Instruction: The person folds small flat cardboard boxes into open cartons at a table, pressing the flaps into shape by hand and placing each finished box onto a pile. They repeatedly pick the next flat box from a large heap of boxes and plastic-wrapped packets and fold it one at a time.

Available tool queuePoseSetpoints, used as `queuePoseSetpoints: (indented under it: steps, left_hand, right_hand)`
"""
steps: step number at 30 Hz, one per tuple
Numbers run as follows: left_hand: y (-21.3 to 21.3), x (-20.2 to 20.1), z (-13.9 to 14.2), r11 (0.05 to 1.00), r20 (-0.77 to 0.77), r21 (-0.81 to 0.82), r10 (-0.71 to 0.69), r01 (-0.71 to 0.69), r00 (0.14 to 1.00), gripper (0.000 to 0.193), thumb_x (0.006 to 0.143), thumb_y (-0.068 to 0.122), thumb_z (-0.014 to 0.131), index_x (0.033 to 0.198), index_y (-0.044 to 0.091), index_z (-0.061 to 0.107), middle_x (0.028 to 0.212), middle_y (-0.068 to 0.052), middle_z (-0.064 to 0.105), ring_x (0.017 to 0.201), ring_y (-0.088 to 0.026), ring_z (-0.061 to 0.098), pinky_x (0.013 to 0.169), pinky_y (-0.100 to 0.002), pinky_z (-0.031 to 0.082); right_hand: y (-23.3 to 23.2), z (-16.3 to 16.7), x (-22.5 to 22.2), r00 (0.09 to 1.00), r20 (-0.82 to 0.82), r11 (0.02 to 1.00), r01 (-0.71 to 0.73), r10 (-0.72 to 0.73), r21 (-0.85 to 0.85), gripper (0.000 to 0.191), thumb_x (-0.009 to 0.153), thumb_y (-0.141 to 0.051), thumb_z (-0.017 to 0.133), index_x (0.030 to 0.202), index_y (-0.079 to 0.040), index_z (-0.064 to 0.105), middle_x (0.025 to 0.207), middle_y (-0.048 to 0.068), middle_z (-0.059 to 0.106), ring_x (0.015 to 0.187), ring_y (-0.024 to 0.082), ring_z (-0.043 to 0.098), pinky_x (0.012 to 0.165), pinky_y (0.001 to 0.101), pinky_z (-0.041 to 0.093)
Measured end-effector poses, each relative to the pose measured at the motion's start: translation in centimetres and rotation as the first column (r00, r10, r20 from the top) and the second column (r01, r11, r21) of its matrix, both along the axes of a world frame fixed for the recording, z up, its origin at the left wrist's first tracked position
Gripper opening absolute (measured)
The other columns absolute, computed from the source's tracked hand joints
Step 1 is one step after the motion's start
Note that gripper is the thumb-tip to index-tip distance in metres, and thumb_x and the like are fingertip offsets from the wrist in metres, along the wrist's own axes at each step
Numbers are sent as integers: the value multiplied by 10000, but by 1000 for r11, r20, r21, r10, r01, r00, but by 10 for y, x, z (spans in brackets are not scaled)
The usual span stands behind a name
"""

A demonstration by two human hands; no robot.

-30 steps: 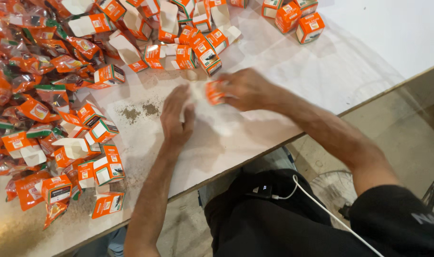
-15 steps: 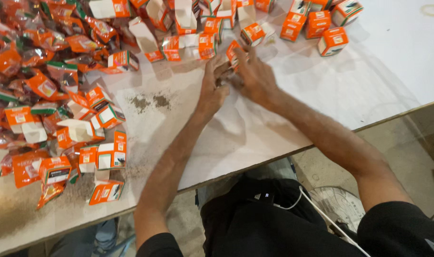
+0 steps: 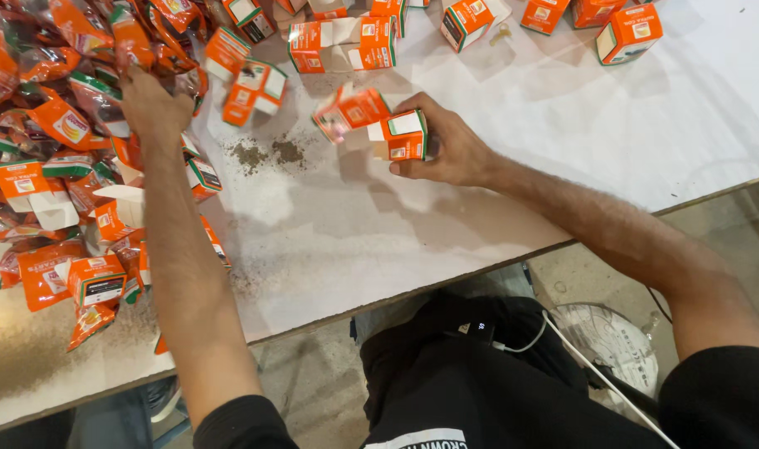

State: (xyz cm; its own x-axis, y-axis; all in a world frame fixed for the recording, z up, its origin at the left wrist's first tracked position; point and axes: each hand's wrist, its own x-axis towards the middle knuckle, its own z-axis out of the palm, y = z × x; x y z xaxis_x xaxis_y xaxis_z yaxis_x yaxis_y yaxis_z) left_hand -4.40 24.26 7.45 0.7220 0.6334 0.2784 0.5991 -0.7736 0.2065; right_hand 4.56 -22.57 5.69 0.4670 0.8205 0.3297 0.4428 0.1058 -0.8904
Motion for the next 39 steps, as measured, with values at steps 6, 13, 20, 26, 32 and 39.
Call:
queuePoseSetpoints:
  steps: [6,13,20,26,32,39]
  left_hand:
    - [-51,-4,-7,968,203,34,-252,250,946,912,775,296,934,1420,-107,430,1145,-273,661,986,-488,634,853,-556,500]
    - [-73,18,-8,915,42,190,-370,356,928,187,923,164,844,1014,62,717,936,-197,688,886,-401,670,711,-509,522]
    - [-185,-22,16,825,769,8,-367,565,524,183,1077,-18,724,1182,25,581,1036,-93,585,829,-181,544,728,-280,489]
    - [-295,-37,-8,555,561,390,-776,735,288,464,903,-74,757,1314,21,562,1299,-220,605,1216,-393,622,1038,-456,552]
    - [-301,-29,-7,630,293,267,-774,729,561,309,977,171,728,1252,31,728,1336,-176,579,1404,-398,432,1212,-642,255]
    - [-319,-22,-1,751,350,128,-645,647,679,114,924,137,684,985,61,744,1523,-268,456,1483,-485,255,1208,-590,209]
  right_hand:
    - [-1,-6,15,713,-637,949,-134,293,286,599,880,-20,748,1368,-140,422,1177,64,590,1020,164,637,803,365,585]
    - [-7,-11,19,968,-243,994,-36,60,102,495,923,-72,859,1282,-25,521,1194,79,654,1107,138,627,957,352,545]
    - [-10,-9,2,923,-375,983,-16,85,183,575,827,-184,883,1260,-106,512,1162,-20,670,1118,98,650,1024,301,535]
    - [-2,-14,3,971,126,974,214,-205,-69,575,690,-161,943,1177,-34,664,1055,79,730,994,219,709,1055,412,441]
    - [-5,-16,3,973,90,970,220,-211,-105,594,663,-215,953,1156,-59,661,1070,105,714,998,289,696,887,401,547]
    - [-5,-19,-1,960,184,973,224,-210,-58,654,652,-233,957,1194,-50,640,1127,141,699,1061,357,661,910,436,529]
